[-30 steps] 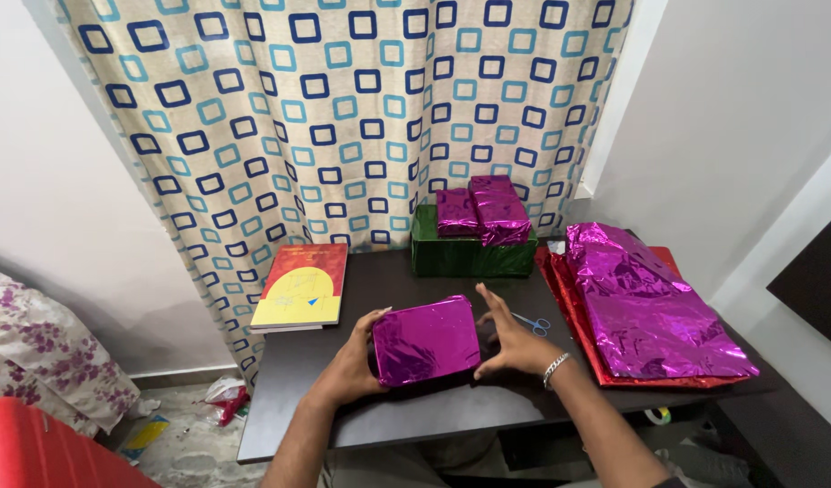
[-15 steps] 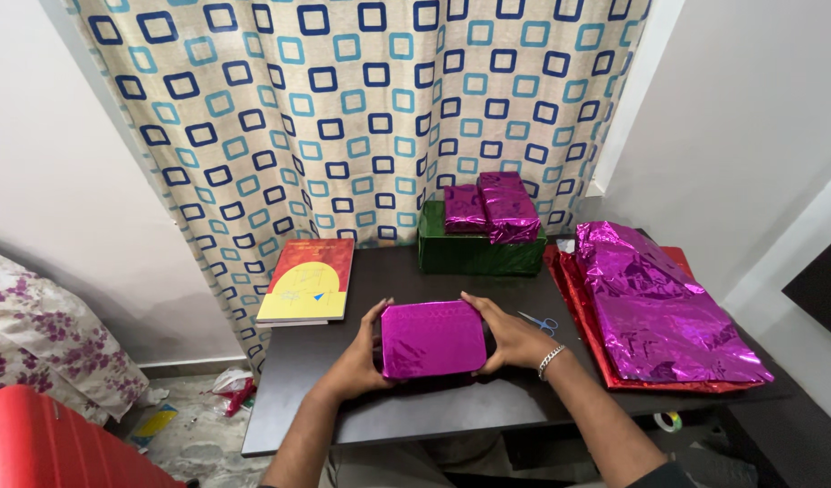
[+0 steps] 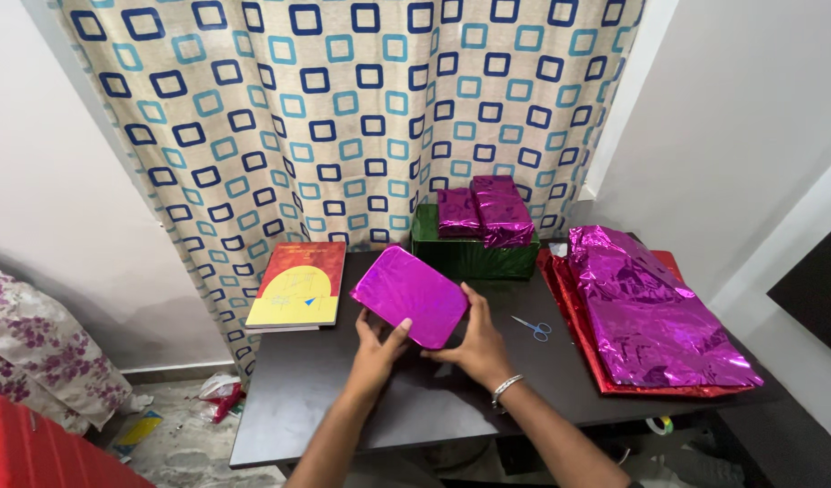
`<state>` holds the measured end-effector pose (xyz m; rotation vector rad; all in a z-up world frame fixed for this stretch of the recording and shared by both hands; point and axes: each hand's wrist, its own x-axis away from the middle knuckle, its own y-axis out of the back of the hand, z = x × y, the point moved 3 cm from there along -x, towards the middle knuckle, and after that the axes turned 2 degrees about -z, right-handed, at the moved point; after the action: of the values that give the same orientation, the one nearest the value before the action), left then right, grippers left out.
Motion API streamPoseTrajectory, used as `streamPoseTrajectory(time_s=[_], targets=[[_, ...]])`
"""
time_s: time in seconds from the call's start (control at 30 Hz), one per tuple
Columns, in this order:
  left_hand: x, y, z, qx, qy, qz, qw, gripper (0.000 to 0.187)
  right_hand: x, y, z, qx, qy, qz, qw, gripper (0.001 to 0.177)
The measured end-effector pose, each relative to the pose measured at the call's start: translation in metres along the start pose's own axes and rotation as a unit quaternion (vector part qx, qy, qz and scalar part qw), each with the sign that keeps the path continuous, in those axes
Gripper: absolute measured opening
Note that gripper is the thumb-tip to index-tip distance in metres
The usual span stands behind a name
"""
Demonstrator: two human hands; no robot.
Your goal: The person wraps a book with purple metallic wrapping paper on a table. They fold the paper around the book, secure it with tape, and trim excess paper with scissors. The wrapped book is placed with other wrapped items.
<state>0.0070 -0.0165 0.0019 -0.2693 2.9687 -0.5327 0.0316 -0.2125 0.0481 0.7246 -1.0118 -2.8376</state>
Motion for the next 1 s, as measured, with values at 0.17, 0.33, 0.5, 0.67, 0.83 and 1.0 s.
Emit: streamPoseTrajectory(time_s=[0.17, 0.33, 0.5, 0.67, 0.83, 1.0], targets=[[-0.009, 0.005, -0.015, -0.031, 0.017, -0.082, 0.996, 0.097, -0.003, -0.026, 0.005, 0.021, 0.001, 0.087, 0.996, 0.153], [-0.068, 0.055, -0.002, -0.119, 0.060, -0.086, 0.987, 0.068, -0.005, -0.035, -0.007, 0.025, -0.020, 0.145, 0.989, 0.138], [-0.139, 0.100, 0.009, -0.340, -0.039, -0.120, 0.932, 0.051, -0.001, -0.036, -0.015, 0.015, -0.048, 0.133, 0.990, 0.115], [-0.177, 0.097, -0.005, -0.396, -0.094, -0.141, 0.902, 0.056, 0.003, -0.034, -0.011, 0.053, -0.068, 0.161, 0.983, 0.102], [-0.162, 0.064, -0.019, -0.465, -0.214, -0.082, 0.855, 0.066, 0.005, -0.029, -0.003, 0.061, -0.066, 0.161, 0.983, 0.096], [-0.125, 0.034, -0.017, -0.624, -0.160, -0.047, 0.764, 0.086, 0.004, -0.028, 0.000, 0.054, -0.071, 0.157, 0.984, 0.085]])
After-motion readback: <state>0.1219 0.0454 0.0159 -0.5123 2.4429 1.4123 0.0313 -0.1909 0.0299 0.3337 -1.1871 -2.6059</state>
